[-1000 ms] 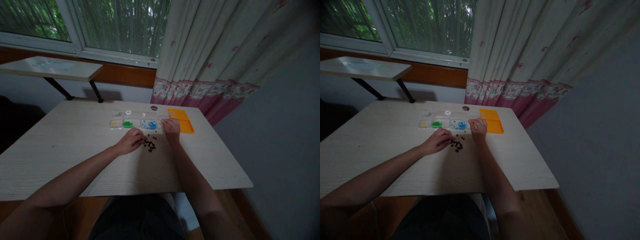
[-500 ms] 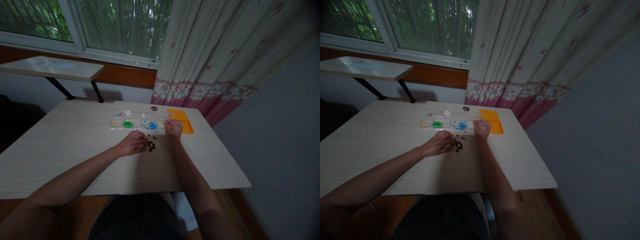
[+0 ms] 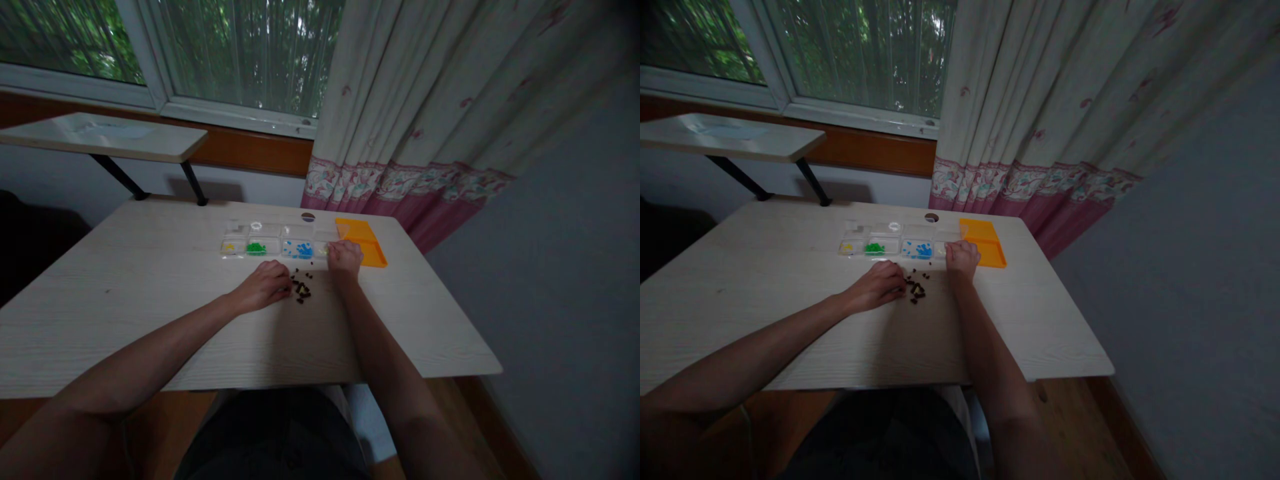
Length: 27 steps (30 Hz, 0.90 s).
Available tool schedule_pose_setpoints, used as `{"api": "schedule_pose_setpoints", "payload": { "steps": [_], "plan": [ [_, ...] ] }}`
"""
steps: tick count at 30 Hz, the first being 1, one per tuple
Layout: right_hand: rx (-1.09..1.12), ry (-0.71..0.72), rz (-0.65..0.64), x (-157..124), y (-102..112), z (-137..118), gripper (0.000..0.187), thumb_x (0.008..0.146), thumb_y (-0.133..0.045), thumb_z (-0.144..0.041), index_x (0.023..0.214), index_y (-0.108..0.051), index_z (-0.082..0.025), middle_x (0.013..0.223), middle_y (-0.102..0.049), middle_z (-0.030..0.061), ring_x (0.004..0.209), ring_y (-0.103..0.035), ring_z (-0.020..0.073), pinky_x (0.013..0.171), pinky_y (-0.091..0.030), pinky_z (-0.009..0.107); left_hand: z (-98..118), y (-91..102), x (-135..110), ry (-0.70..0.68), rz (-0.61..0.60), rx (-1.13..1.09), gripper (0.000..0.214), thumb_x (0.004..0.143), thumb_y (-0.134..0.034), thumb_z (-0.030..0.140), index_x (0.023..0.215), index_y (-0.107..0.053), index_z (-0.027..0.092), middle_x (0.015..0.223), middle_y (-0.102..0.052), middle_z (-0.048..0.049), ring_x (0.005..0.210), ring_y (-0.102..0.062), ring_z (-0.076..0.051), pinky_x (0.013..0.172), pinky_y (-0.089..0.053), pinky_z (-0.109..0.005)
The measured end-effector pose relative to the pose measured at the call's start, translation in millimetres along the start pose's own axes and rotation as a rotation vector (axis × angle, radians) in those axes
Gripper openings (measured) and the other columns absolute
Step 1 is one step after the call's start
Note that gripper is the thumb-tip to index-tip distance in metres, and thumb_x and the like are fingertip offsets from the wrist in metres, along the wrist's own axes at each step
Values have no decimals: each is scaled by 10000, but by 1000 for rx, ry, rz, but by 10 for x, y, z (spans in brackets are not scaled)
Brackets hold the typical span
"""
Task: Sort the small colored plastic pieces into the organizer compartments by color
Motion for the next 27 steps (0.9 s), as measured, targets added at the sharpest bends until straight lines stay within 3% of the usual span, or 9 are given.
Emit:
{"api": "schedule_pose_setpoints", "payload": {
  "steps": [15,22,27],
  "plan": [
    [103,47,79,-23,-22,-22,267,916,-525,-369,957,-751,-233,967,-671,64,943,-491,231,805,-308,347,-85,-11,9,33,75,-12,255,953,-489,374,887,-644,184,898,-600,-62,911,-508,-208,817,-374,-351],
    [230,302,96,-136,43,-395,221,915,-554,-351,913,-744,-239,892,-689,42,916,-535,199,860,-350,348,-289,95,-2,188,297,-142,238,954,-489,348,825,-598,181,812,-572,-43,839,-510,-186,786,-402,-332],
    [301,535,-15,-303,126,-776,189,912,-573,-365,933,-737,-273,899,-691,26,918,-544,186,865,-347,355,-407,125,-27,286,395,-204,277,961,-472,340,747,-547,180,751,-524,-24,781,-489,-168,730,-389,-305]
  ]
}}
Point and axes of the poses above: each hand's wrist, its own x-axis towards the middle knuckle, its own y-axis out of the back of the hand, z = x × y, the point moved 6 cm from there along x, towards the middle knuckle
